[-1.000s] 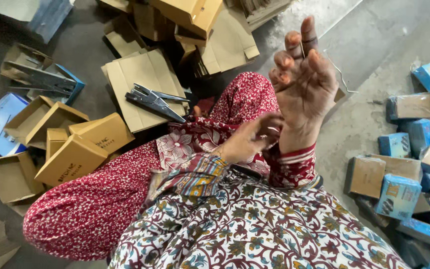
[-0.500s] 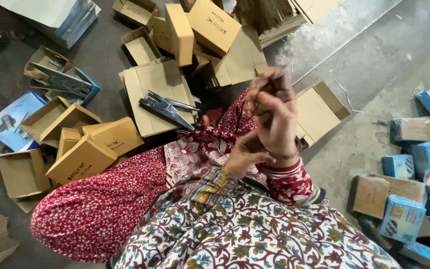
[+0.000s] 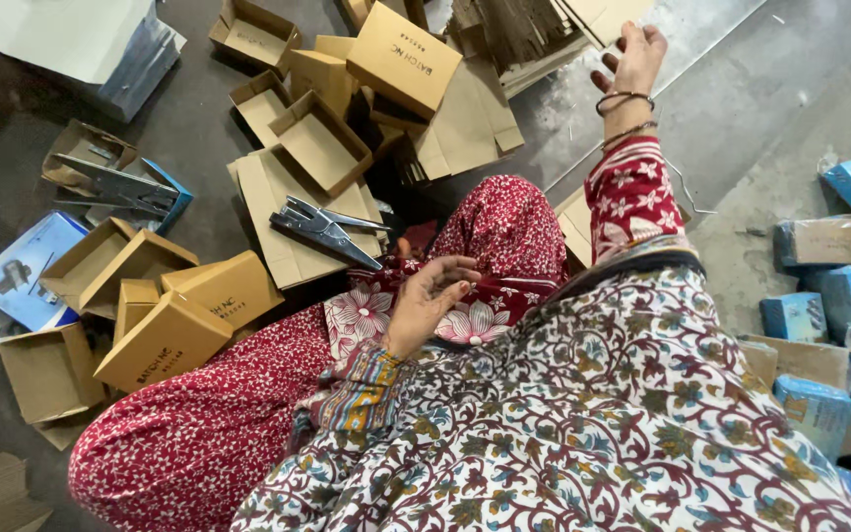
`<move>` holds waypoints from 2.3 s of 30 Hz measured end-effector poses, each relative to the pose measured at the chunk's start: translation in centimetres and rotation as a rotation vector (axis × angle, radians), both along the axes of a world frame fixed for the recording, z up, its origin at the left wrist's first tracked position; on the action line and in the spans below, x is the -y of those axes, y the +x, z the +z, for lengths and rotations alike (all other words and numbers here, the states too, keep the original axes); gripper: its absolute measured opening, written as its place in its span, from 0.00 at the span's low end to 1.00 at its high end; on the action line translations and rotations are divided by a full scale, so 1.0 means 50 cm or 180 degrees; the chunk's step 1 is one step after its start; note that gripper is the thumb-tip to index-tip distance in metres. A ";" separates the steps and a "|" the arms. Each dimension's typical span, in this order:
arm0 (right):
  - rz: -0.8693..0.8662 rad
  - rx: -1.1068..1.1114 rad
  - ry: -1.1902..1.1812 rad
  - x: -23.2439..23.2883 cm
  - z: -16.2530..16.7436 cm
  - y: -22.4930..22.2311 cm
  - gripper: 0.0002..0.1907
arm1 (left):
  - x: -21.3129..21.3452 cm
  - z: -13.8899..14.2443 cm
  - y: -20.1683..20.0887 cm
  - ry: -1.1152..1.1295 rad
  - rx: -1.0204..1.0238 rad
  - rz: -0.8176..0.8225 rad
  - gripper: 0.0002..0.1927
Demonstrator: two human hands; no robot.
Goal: The person sits on the floor and assembles small cardboard boxes from flat sheets. They fold the flaps into shape and use a stapler to secure the edges. The person handles the boxes one at a time, stacking the finished ones nearby.
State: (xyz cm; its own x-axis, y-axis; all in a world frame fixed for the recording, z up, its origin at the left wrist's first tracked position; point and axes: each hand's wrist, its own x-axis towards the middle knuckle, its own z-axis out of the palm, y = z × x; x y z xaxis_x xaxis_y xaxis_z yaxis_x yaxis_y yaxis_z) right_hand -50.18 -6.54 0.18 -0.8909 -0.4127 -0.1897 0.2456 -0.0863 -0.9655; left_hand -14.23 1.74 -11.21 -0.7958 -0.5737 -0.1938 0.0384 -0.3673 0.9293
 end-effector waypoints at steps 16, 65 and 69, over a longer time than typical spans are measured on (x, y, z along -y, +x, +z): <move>0.2325 -0.0296 -0.1467 -0.135 -0.025 0.216 0.26 | 0.107 0.025 0.073 0.0342 -0.1394 0.1043 0.22; 0.3238 0.0582 -0.1188 -0.268 -0.032 0.437 0.40 | 0.050 0.145 0.177 0.0343 -0.1505 0.1431 0.22; 0.2981 0.0588 -0.1143 -0.259 -0.037 0.443 0.29 | 0.045 0.145 0.175 0.0811 -0.1816 0.1214 0.22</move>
